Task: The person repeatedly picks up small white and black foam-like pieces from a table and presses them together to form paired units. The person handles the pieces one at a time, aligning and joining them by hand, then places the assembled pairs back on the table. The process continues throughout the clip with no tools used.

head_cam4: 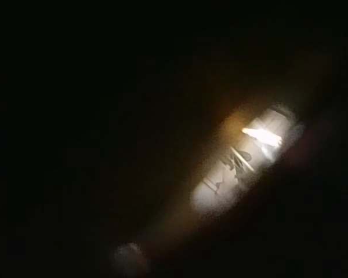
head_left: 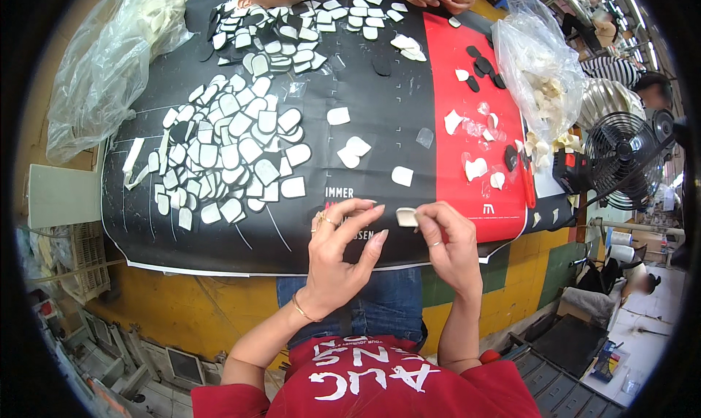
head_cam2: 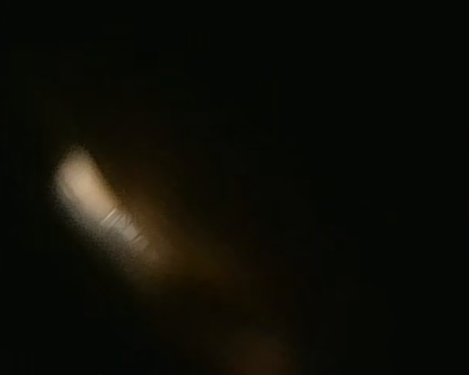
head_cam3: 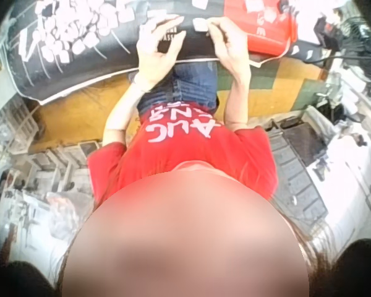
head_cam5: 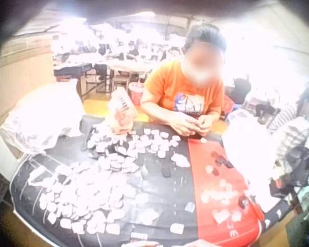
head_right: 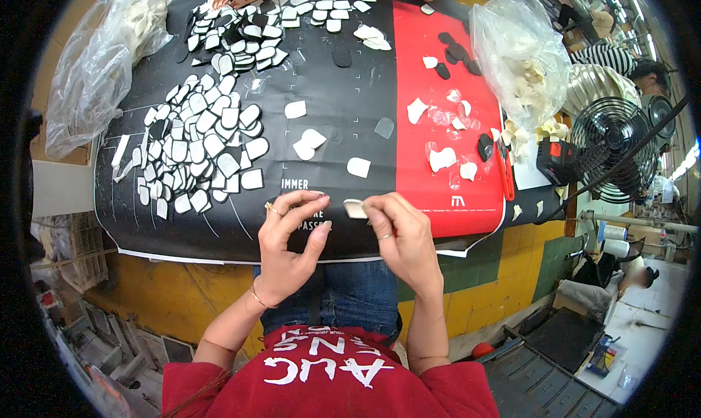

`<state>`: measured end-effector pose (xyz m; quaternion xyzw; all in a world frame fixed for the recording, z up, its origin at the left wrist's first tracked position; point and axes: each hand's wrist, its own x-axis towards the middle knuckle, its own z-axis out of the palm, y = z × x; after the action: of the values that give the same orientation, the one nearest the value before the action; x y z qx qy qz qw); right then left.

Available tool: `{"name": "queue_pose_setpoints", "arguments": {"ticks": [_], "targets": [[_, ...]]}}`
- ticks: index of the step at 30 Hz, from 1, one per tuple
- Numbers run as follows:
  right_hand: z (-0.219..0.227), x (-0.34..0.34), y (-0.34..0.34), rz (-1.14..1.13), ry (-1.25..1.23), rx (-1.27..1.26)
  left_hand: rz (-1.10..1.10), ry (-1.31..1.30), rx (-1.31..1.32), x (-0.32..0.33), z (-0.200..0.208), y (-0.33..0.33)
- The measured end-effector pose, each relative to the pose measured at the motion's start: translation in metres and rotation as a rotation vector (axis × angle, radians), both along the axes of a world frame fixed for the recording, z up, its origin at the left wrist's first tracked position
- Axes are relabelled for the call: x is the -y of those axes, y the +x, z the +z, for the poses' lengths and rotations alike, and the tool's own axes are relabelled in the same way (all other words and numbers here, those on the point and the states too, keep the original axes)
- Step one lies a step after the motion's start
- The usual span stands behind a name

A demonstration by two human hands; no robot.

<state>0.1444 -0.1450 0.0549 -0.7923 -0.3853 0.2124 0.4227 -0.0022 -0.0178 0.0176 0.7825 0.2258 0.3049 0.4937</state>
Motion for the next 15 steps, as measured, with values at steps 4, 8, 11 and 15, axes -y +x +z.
{"name": "queue_pose_setpoints", "arguments": {"ticks": [4, 8, 11, 15], "targets": [[0.009, -0.004, -0.005, 0.131, 0.016, 0.065, -0.091, -0.142, 0.004, -0.014, 0.014, 0.003], [0.013, -0.008, -0.003, 0.170, -0.020, 0.158, -0.156, -0.125, -0.020, -0.024, 0.019, 0.005], [0.013, -0.012, -0.002, 0.177, -0.022, 0.219, -0.174, -0.127, -0.043, -0.025, 0.020, 0.006], [0.014, -0.019, -0.012, -0.077, 0.098, 0.308, -0.072, -0.183, -0.034, -0.024, 0.021, 0.007]]}}
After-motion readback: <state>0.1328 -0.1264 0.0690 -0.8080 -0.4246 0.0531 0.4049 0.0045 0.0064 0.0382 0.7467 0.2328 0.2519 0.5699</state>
